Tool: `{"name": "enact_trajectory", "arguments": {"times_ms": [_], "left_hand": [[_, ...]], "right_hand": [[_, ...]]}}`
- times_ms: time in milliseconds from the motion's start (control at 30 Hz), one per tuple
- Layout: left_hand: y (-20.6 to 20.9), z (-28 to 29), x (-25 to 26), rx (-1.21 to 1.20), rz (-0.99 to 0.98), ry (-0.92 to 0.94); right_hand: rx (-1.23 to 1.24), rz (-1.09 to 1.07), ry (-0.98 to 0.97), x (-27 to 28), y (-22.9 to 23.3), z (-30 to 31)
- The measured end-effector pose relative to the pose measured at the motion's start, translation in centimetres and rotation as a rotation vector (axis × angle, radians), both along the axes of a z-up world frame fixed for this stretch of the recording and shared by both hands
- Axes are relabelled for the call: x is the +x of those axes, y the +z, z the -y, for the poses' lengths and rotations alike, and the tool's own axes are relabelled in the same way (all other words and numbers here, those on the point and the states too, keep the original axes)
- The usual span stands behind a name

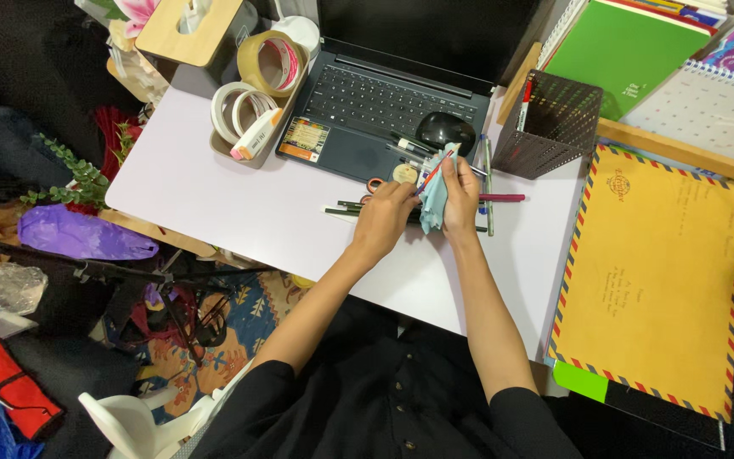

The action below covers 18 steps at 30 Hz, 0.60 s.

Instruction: The person wipes various stationery items on a desk with a light blue cloth. They handle rolls of tape, pens, and pencils one by one, wiping each item before placing it into a container or back on the desk.

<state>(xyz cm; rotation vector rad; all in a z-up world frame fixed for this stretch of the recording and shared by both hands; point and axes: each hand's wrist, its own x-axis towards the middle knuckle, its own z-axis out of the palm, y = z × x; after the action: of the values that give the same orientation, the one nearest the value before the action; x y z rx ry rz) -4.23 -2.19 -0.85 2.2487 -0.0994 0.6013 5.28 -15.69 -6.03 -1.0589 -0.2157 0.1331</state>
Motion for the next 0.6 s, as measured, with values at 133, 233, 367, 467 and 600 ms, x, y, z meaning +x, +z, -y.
{"name": "enact_trajectory", "arguments": {"times_ms": [133,233,367,467,600], "left_hand": [[-0.3,0.4,-0.6,-0.031,-0.07,-0.015],[-0.2,0.4,-0.6,-0.045,-0.05,-0.007],[0.2,0.3,-0.3,-0.08,0.009,0.012],[0.8,0.1,-0.1,-0.119,-0.106,0.048],[0.7,0.1,-0.3,-0.072,-0.013,0.038]], "right_hand": [[0.08,-0.011,-0.064,0.4,0.2,0.6],[0.019,-0.024,-0.099,0.6,0.3,0.6],[-0.016,-0.057,0.022,-0.1,0.4,-0.2],[-0.037,-0.065,0.071,-0.3,0.8,-0.4],[0.007,-0.089,0.085,-0.1,0.4,0.1]]}}
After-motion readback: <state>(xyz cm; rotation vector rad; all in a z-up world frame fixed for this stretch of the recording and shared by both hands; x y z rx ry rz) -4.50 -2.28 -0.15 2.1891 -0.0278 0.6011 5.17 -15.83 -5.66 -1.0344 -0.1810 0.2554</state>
